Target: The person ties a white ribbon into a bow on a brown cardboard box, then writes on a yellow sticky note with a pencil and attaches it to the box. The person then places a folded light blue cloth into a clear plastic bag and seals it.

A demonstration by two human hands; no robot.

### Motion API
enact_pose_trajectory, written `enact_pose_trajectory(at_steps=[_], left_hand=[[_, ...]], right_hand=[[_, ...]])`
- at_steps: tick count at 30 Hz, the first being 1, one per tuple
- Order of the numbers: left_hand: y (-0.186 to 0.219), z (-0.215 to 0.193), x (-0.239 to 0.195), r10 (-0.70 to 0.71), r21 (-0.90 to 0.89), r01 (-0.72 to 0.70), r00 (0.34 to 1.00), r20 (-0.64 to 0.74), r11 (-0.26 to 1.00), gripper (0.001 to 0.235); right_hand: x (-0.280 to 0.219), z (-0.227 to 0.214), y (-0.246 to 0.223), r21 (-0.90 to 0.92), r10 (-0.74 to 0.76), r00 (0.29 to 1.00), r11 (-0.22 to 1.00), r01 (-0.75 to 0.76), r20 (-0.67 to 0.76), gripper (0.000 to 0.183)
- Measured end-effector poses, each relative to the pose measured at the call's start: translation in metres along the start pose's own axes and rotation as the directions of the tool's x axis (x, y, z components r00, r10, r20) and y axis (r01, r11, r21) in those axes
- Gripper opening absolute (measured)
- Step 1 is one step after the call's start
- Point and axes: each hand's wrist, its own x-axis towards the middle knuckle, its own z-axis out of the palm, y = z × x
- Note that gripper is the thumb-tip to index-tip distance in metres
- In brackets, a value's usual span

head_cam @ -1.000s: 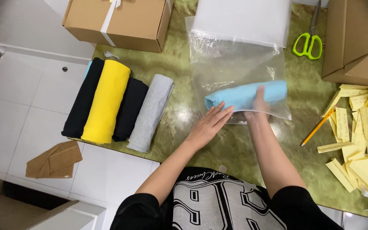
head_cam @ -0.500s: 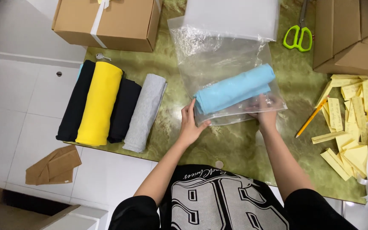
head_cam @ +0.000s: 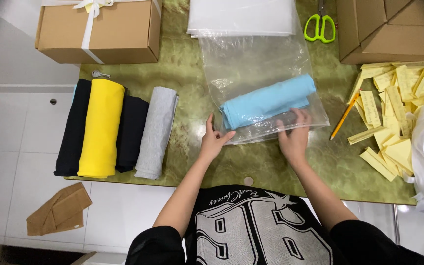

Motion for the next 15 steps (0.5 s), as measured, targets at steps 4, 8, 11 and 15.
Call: enact_pose_trajectory(at_steps=[4,8,11,15], left_hand=[[0.023,-0.007,-0.008,-0.082,-0.012,0.082,0.997,0.015,0.997,0.111],[0.02,-0.007,-0.008,-0.11,-0.152,0.116,0.993,0.046,0.982,0.108],[0.0,-0.003,-0.002,-0.089,-0.217,0.103,0.993,0.073,0.971,0.104],[0.013,-0.008,-0.012,-0.069,-0.295,0.084,0.996,0.06,0.952,0.097]], right_hand=[[0.022,0.018,-0.009,-0.251,-0.331,0.941,0.907,0.337,0.068,0.053],[0.037,0.027,-0.031,-0.357,-0.338,0.917,0.847,0.394,0.21,0.069],[0.036,0.03,-0.027,-0.382,-0.264,0.917,0.848,0.368,0.298,0.072],[0.024,0.027,-0.014,-0.452,-0.255,0.918,0.809,0.374,0.304,0.069]])
